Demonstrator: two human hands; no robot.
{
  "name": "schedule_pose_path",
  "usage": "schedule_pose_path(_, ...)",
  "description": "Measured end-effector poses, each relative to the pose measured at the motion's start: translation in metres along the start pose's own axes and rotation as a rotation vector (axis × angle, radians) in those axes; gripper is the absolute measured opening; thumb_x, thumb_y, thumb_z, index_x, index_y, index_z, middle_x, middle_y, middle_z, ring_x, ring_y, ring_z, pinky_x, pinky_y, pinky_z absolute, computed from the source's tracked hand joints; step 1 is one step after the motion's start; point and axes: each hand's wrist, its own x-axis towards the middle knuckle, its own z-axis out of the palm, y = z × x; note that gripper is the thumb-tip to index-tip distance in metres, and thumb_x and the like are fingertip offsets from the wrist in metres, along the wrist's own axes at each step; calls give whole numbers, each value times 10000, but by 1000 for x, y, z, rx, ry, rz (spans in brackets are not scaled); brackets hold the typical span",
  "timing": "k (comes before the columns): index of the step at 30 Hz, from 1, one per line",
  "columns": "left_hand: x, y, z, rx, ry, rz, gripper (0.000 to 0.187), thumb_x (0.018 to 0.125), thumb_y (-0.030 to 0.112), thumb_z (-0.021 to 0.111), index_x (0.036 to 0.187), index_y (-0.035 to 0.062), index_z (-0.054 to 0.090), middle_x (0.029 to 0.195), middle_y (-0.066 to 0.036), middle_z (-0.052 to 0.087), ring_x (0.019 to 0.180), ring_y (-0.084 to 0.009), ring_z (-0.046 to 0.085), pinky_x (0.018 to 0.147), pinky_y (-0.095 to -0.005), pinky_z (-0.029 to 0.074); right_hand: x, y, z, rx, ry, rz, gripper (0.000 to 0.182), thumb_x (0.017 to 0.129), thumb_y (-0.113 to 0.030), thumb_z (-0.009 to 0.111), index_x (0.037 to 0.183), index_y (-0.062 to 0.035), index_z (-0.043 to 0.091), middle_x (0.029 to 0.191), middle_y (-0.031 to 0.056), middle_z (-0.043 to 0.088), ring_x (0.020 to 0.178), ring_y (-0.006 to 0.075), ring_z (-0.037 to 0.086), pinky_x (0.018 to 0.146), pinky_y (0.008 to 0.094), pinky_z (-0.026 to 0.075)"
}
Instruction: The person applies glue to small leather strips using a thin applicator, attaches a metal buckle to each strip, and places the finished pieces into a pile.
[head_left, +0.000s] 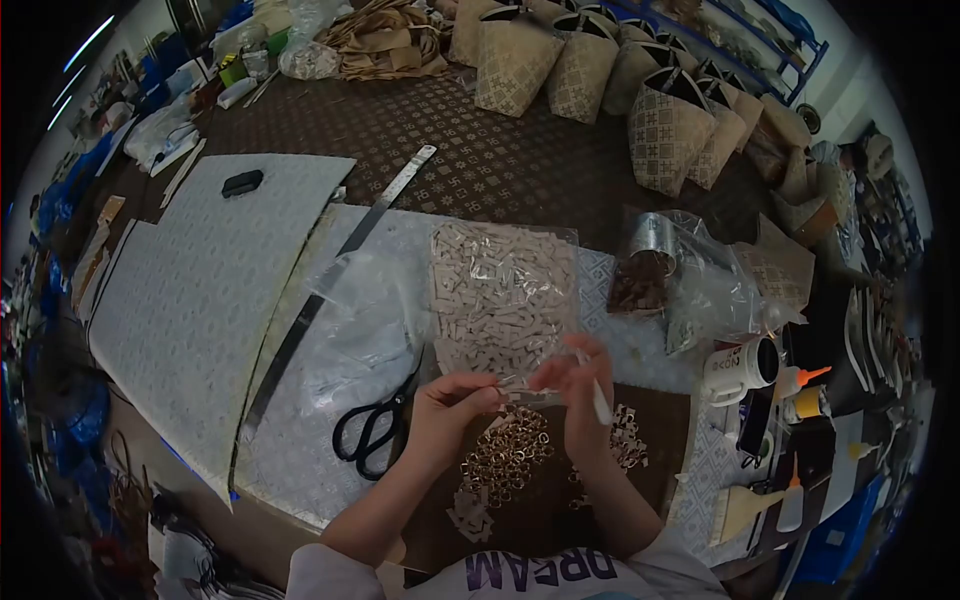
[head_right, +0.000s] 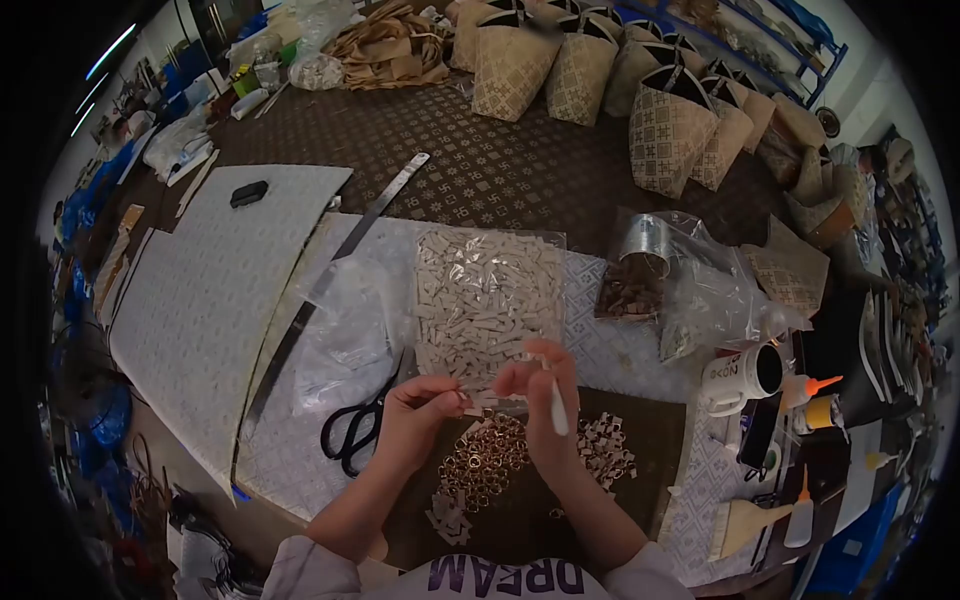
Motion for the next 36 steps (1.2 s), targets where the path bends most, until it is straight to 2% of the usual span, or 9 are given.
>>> schedule_pose_path(2, 1, 4, -3, -86, 8, -55, 140, 827, -10, 608, 966, 2, 627, 863, -90, 656, 811, -182, 649, 732, -271, 523, 2, 4, 4, 172, 78, -60, 245, 972, -214, 413, 1122, -21, 436, 851, 54, 545, 726, 131, 530, 724, 279, 454)
schedule_pose_path(3, 2, 5, -4, -134, 13, -84, 144, 831, -5, 607, 973, 4, 623, 868, -86, 655, 816, -184, 648, 733, -273, 524, 1, 12, 0, 187, 102, -71, 261, 970, -228, 437, 1104, -4, 458, 889, 57, 553, 757, 124, 542, 721, 259, 457)
schedule_pose_path(6, 4, 2, -12, -203, -26, -141, 180, 832, 1, 617, 1012, 0, 619, 918, -92, 653, 857, -192, 647, 760, -274, 522, -4, 5, -6, -154, -1, -29, 301, 962, -274, 464, 1037, 13, 519, 865, 52, 575, 764, 120, 564, 704, 244, 469)
schedule_pose_path(9, 6, 3, -9, -190, -7, -168, 147, 843, 9, 601, 989, 11, 620, 888, -76, 650, 834, -189, 645, 738, -267, 523, -9, -5, -12, -94, 28, 190, 309, 955, -280, 481, 956, 16, 572, 792, 43, 591, 739, 116, 586, 680, 234, 481)
schedule_pose_path(12, 7, 0, -13, -190, -9, -215, 174, 837, 15, 619, 1011, -1, 621, 920, -90, 653, 859, -193, 647, 750, -266, 523, -11, -7, -15, 30, 56, 269, 302, 957, -265, 476, 916, 14, 586, 722, 34, 588, 681, 116, 587, 657, 243, 488)
schedule_pose_path(17, 6, -3, -11, -167, -35, -268, 192, 835, 19, 623, 1025, -10, 615, 923, -93, 651, 853, -189, 646, 753, -265, 526, -13, 4, -18, 100, 57, 278, 308, 969, -267, 442, 878, -3, 573, 717, 37, 579, 654, 111, 572, 635, 242, 473)
schedule_pose_path(24, 2, -1, -6, -183, -60, -313, 184, 835, 8, 614, 1018, -16, 612, 892, -97, 649, 824, -191, 650, 751, -255, 536, -13, 6, -16, 26, 70, 237, 295, 974, -251, 425, 840, -20, 552, 690, 15, 543, 617, 91, 526, 607, 238, 431)
schedule_pose_path(36, 3, 1, -5, -180, -46, -325, 200, 829, 15, 627, 1026, -15, 613, 874, -90, 654, 811, -178, 652, 743, -244, 535, -9, 6, -15, -100, 61, 225, 288, 977, -225, 416, 815, -20, 538, 675, 11, 542, 606, 81, 516, 586, 215, 404)
